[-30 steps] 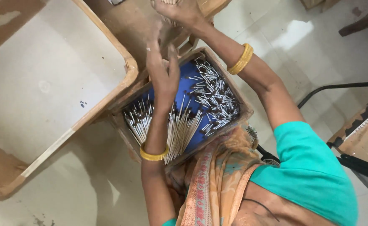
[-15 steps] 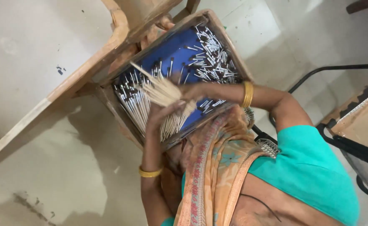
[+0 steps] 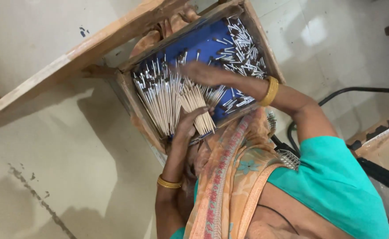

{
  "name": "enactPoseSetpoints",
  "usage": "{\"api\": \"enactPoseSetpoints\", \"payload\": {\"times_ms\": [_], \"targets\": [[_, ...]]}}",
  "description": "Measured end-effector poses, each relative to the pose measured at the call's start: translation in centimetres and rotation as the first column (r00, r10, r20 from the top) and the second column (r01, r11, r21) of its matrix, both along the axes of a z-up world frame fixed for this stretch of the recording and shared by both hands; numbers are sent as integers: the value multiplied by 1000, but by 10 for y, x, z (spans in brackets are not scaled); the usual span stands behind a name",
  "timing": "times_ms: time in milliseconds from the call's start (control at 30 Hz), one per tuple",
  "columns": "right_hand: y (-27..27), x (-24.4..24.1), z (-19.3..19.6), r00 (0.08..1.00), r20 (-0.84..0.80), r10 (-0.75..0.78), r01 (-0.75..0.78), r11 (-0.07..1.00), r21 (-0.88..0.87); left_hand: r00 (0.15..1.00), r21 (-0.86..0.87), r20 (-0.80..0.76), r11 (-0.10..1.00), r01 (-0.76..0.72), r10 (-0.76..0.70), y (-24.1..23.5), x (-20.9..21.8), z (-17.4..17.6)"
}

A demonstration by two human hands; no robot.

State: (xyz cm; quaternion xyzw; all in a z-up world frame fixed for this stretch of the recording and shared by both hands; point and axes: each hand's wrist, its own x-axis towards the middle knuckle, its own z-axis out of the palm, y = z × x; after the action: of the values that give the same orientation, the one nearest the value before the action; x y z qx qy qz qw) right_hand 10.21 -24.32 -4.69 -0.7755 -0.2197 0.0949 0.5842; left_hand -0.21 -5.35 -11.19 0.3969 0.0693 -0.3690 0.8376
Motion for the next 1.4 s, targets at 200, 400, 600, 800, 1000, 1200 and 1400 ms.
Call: {"api": "enactPoseSetpoints", "payload": {"times_ms": [200, 400, 600, 800, 1000, 1200, 1400], "targets": [[-17, -41, 8, 950, -300, 85, -69, 996, 63, 980, 131, -195, 989, 67, -40, 7, -10, 0], [-29, -108, 9, 971, 57, -231, 235, 969, -80, 998, 31, -63, 1000, 2, 0, 13, -3, -7], [-22, -129, 21, 828, 523, 204, 63, 892, -448, 995, 105, -79, 993, -59, 67, 16, -3, -9], [-24, -124, -6, 598, 739, 311, 134, 870, -475, 976, 152, -180, 984, -96, 123, 18, -2, 8], [5, -116, 14, 913, -249, -323, 343, 939, 40, 996, 82, 42, 993, -88, 85, 9, 4, 19], [15, -115, -12, 803, -506, -315, 447, 880, 160, 995, 334, 81, 939, -84, 60, 5, 6, 31], [13, -117, -11, 828, -514, -225, 419, 857, 299, 996, 260, 65, 962, -80, 66, 10, 2, 29]]}}
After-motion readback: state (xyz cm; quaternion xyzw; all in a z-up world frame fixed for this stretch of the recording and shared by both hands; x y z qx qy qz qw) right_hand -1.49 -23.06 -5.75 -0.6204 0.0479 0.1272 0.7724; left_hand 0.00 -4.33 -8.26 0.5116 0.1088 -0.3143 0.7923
